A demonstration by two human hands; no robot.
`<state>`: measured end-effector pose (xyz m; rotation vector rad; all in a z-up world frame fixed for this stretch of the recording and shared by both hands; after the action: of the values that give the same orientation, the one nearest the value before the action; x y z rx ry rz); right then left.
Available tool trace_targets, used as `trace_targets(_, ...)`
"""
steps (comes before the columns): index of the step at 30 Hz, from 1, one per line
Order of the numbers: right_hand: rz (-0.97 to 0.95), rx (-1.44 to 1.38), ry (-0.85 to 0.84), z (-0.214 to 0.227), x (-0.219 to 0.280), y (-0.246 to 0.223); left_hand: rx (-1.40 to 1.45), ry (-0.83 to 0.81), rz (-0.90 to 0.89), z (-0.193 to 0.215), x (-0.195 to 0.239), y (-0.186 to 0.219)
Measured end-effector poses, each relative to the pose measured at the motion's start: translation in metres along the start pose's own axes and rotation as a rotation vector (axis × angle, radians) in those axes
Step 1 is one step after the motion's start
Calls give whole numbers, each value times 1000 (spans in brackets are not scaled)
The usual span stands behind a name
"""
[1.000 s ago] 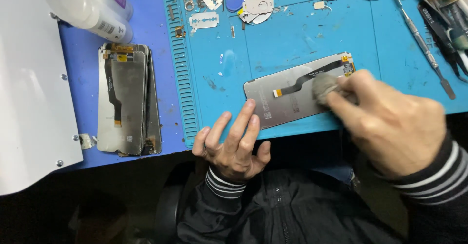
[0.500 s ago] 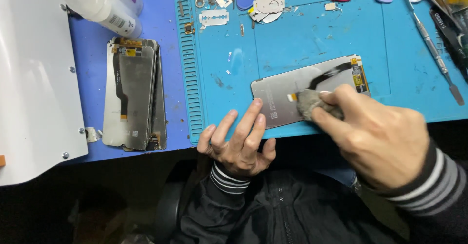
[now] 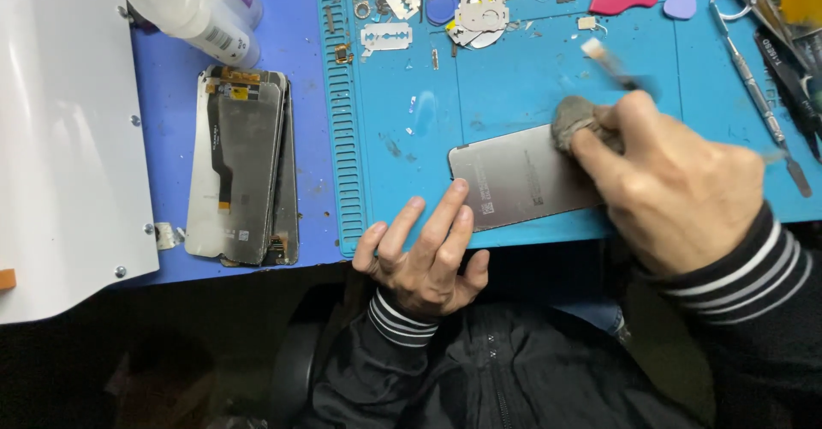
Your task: The recorder is cleaning and scraping residue off a smartphone LCD screen using a cleaning fluid, a cloth, and a metal scraper tool to prepare it for repair.
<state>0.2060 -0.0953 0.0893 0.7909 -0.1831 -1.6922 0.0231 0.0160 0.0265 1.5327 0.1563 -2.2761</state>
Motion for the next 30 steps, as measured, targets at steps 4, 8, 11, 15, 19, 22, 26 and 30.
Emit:
trace_targets(4, 14, -96, 40, 10, -4, -11, -3, -6, 2, -1, 0, 1)
trace_targets(8, -36, 190, -47, 7, 19, 2, 7, 8, 4, -1, 0, 0)
trace_targets(11, -73, 56, -51, 19, 4, -12, -3, 23, -5, -3, 1, 0)
trace_targets(15, -156, 134, -90, 0, 20, -4, 12, -12, 3, -1, 0, -1)
trace_targets(19, -151, 141, -137, 12, 18, -8, 8, 21, -5, -1, 2, -1)
trace_targets(22, -114, 112, -202, 20, 25, -8, 9, 12, 3, -1, 1, -2)
trace_targets(26, -136, 199, -145, 12, 14, -11, 9, 34, 3, -2, 1, -1)
trace_targets(30, -106, 42, -239, 22, 25, -14, 8, 9, -3, -1, 1, -3)
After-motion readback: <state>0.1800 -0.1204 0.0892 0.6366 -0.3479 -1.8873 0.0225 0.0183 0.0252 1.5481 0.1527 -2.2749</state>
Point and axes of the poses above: each hand's wrist, its own x-axis away from the middle knuckle, its own z-axis out of the back of the hand, y = z × x, the point moved 3 cm from there along -x, towards the middle knuckle, and after that the axes turned 10 degrees about y, right-handed, at the moved point
